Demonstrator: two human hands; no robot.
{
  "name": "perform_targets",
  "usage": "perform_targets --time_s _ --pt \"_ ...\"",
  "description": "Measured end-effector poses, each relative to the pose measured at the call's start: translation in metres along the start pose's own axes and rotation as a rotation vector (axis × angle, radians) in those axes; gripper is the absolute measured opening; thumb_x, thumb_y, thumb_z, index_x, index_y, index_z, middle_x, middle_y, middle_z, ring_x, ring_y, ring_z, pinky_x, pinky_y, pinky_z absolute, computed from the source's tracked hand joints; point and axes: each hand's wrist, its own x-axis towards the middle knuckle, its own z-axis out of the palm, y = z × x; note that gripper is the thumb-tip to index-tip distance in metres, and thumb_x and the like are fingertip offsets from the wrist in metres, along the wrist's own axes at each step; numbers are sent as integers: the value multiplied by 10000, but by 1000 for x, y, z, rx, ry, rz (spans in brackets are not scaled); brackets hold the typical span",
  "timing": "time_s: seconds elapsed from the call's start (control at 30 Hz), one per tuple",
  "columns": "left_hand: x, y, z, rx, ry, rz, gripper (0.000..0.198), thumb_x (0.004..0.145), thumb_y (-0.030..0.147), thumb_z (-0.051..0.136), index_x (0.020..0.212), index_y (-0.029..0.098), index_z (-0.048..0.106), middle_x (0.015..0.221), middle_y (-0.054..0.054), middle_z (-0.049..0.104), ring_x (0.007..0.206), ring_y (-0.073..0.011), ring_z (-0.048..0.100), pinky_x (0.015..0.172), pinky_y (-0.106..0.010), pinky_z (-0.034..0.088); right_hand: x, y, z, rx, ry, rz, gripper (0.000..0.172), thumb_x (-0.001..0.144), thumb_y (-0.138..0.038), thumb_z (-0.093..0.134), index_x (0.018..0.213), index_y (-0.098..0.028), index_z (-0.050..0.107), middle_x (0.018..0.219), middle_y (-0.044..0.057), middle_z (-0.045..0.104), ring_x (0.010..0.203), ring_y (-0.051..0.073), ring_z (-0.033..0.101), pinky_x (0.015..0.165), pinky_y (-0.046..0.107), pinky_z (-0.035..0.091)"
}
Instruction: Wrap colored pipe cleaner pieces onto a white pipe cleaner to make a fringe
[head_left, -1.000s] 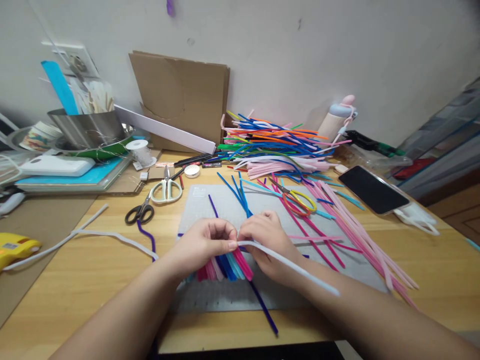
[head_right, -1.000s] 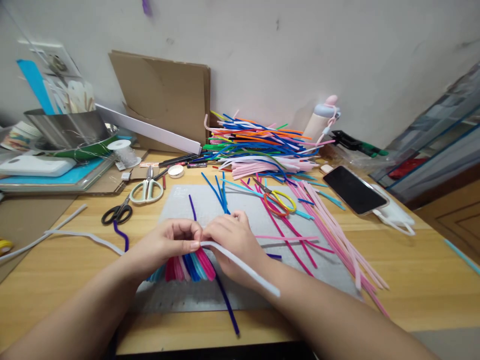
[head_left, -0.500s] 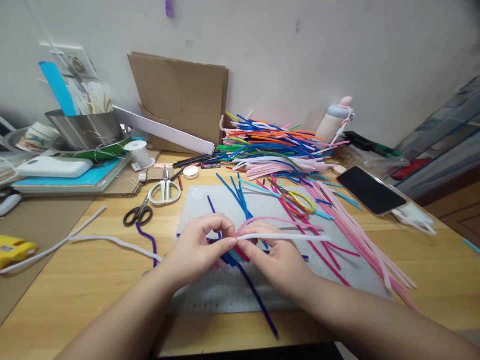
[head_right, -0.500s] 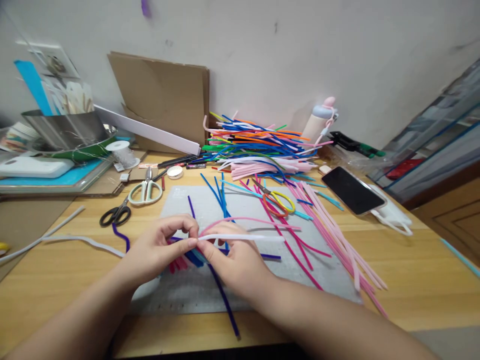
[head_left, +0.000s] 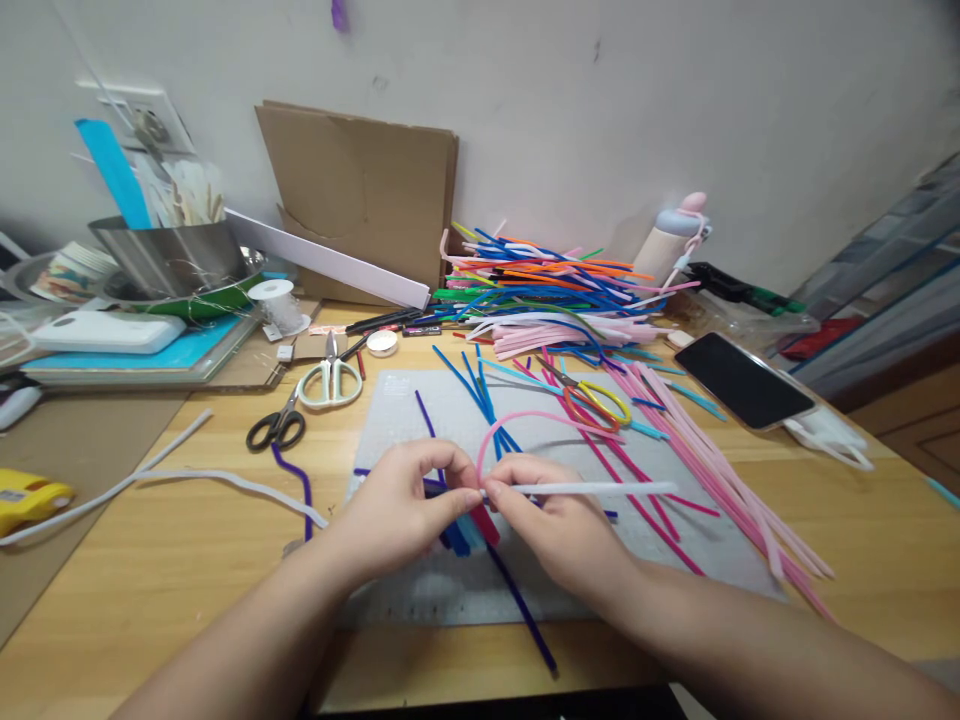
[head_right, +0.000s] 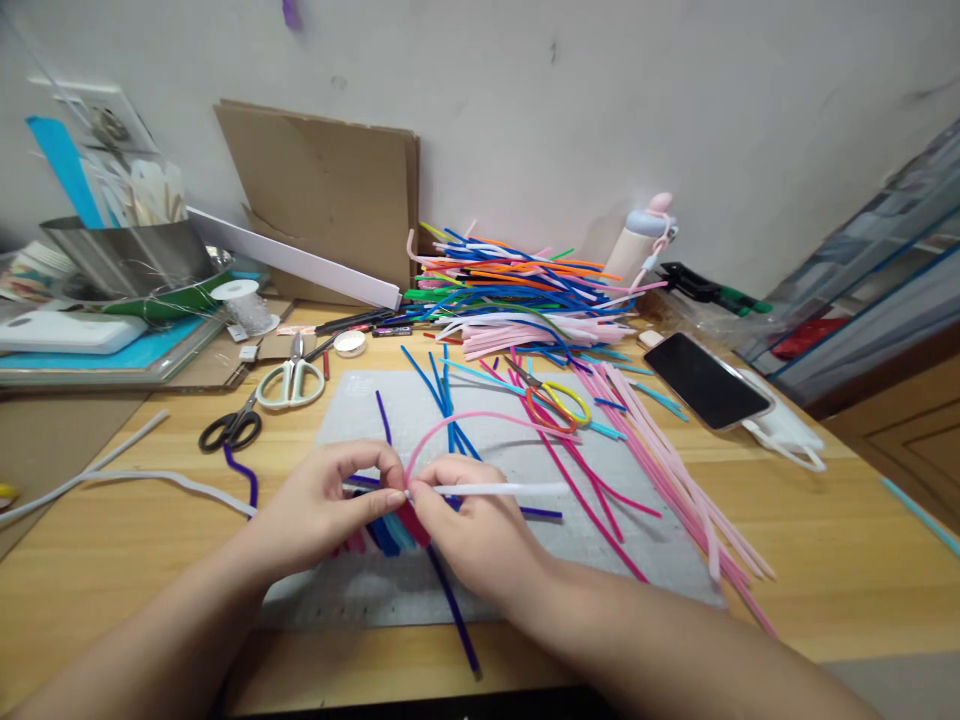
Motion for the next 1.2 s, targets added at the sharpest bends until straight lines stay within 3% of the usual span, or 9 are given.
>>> perform_targets --time_s 0.13,0.3,0.43,0.63,0.73,1.0,1.2 --pt "1 -1 0 -66 -4 -102 180 731 338 560 726 160 532 600 16 534 434 -77 472 399 -179 372 -1 -1 3 2 9 3 205 809 -245 480 638 -166 562 613 -4 544 601 114 492 566 222 369" --pt "0 2 -2 -39 51 -34 137 709 276 584 673 148 551 619 2 555 529 -94 515 480 -187 408 -2 -2 4 33 37 -3 179 805 -241 486 682 -162 590 658 9 566 645 124 513 605 228 388" --pt "0 0 -1 -13 12 -57 167 749 329 538 726 164 546 598 7 556 485 -109 522 489 -228 415 -2 -1 5 100 42 24 168 798 -256 502 695 -162 597 686 15 574 665 127 516 622 234 395" --pt "3 -3 -1 285 122 271 75 732 198 556 661 182 571 746 -27 612 788 -179 551 761 -305 382 3 7 9 377 -9 280 192 769 -334 547 756 -146 582 604 -16 520 543 92 441 518 210 349" --pt "4 -4 0 361 131 308 74 746 185 543 676 193 566 743 -15 607 792 -176 539 778 -311 353 4 9 9 384 -9 284 178 760 -315 557 739 -141 583 598 -18 514 539 87 431 521 208 339" --pt "4 -6 1 362 121 257 81 750 192 544 671 183 530 734 -2 591 780 -168 528 738 -297 350 3 3 8 241 4 145 157 774 -261 529 701 -143 602 661 5 567 619 115 494 575 228 385" --pt "4 -7 4 20 98 17 88 754 251 526 713 175 506 661 13 539 637 -132 518 588 -242 389 1 1 6 138 37 59 145 775 -236 525 712 -143 618 704 32 595 672 140 536 620 248 413"
